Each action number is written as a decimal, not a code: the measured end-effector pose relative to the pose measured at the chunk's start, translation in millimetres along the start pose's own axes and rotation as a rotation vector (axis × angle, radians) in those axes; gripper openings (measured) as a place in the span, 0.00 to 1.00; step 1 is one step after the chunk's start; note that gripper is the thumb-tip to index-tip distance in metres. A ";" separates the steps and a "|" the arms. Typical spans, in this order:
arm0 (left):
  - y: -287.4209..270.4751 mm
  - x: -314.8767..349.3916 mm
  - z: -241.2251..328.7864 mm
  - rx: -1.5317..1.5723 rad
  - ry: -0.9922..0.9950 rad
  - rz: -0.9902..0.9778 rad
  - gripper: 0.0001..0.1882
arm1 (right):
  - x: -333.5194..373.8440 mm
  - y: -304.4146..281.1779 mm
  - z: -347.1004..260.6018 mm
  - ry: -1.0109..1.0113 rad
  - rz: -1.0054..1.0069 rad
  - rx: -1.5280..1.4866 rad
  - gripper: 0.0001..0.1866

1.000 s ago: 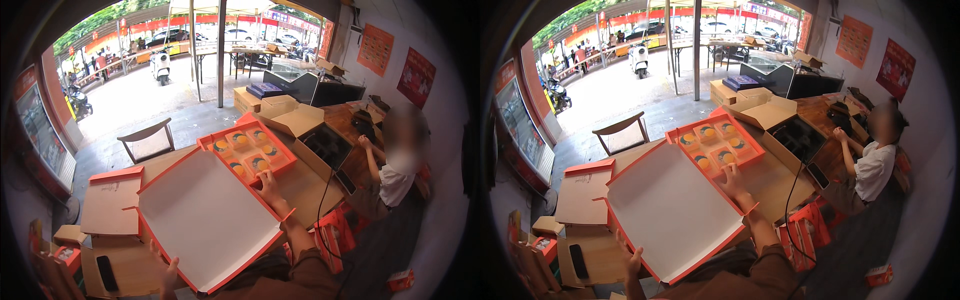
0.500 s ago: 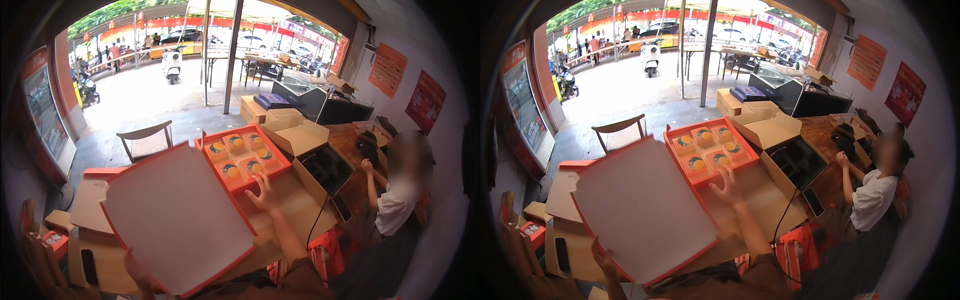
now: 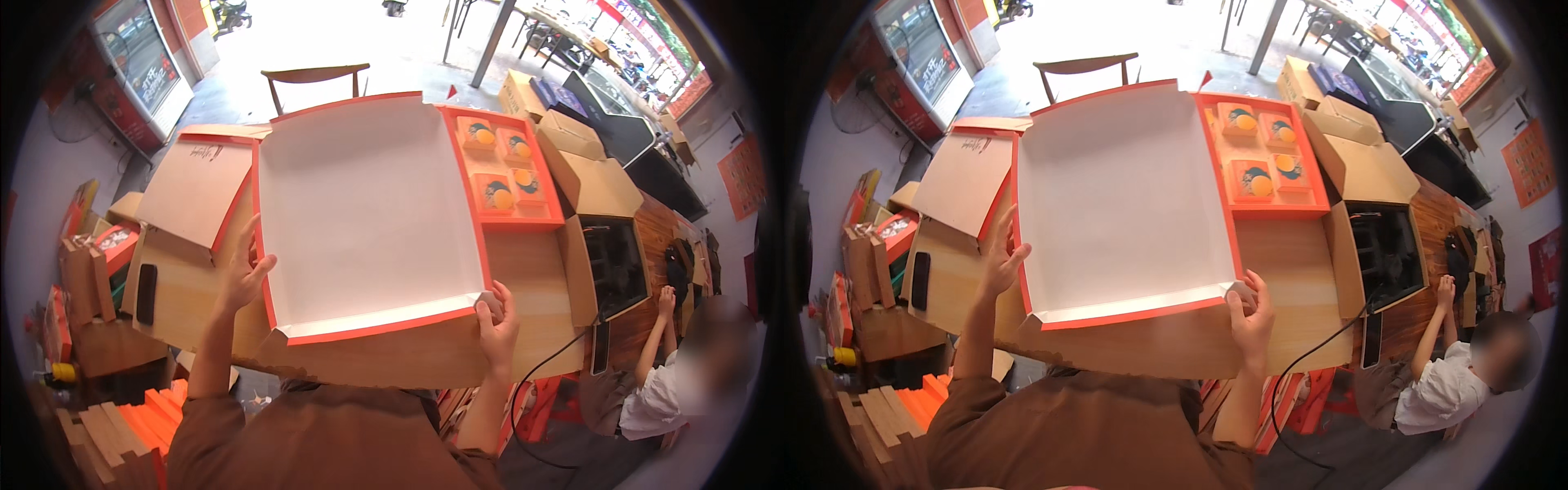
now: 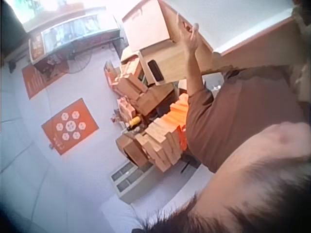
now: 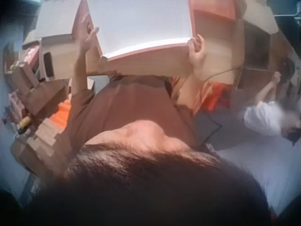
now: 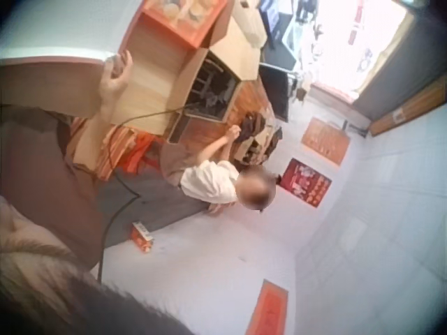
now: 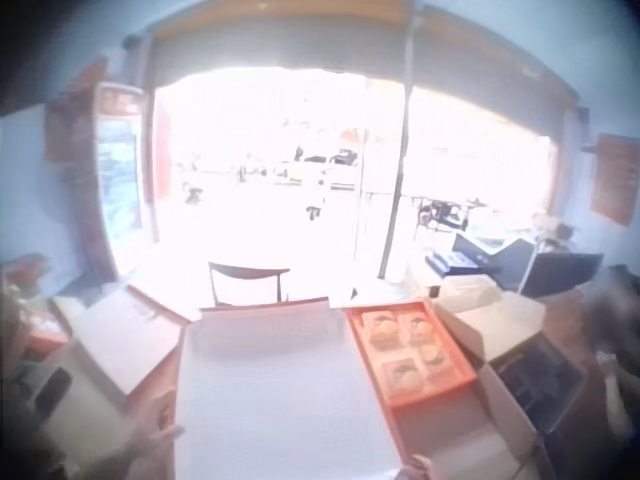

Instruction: The person assembles orange cardboard boxes by folding flaps and inserting white inserts. They place a printed cover sheet on top and close the box, repeating the process with multiple units on a wooden table.

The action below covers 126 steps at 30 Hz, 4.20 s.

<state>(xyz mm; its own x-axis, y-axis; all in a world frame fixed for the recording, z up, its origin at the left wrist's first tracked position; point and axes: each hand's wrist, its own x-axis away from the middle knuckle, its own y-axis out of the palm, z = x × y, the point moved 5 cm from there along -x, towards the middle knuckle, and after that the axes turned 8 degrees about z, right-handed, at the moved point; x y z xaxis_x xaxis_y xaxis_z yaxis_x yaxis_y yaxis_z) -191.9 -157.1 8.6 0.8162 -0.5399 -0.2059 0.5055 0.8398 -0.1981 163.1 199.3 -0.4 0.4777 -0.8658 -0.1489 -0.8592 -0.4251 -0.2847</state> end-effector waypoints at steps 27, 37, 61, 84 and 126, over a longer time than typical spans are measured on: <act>-18.9 78.0 -1.7 -0.158 -0.188 -0.145 0.31 | 32.3 7.0 28.5 -0.208 0.236 -0.136 0.19; -18.9 94.8 8.1 -0.050 -0.277 -0.414 0.32 | 33.3 11.5 7.6 -0.102 0.248 -0.153 0.31; 33.9 124.7 34.4 -0.221 0.080 -0.461 0.11 | 61.4 47.0 -4.3 -0.063 0.035 -0.292 0.43; 100.2 147.5 57.2 -0.417 0.583 -0.355 0.12 | 83.4 75.6 -37.6 -0.015 -0.107 -0.195 0.42; 100.8 142.6 43.9 -0.662 0.486 -0.157 0.07 | 158.0 59.7 -27.6 -0.324 -0.450 -0.083 0.15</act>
<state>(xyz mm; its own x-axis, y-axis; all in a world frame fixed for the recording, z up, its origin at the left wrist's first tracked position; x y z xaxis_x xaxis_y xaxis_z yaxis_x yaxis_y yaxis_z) -12.3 -146.9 1.3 0.4620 -0.7396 -0.4894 0.2103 0.6274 -0.7497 182.3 29.8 -14.8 0.8212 -0.4745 -0.3171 -0.5629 -0.7647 -0.3135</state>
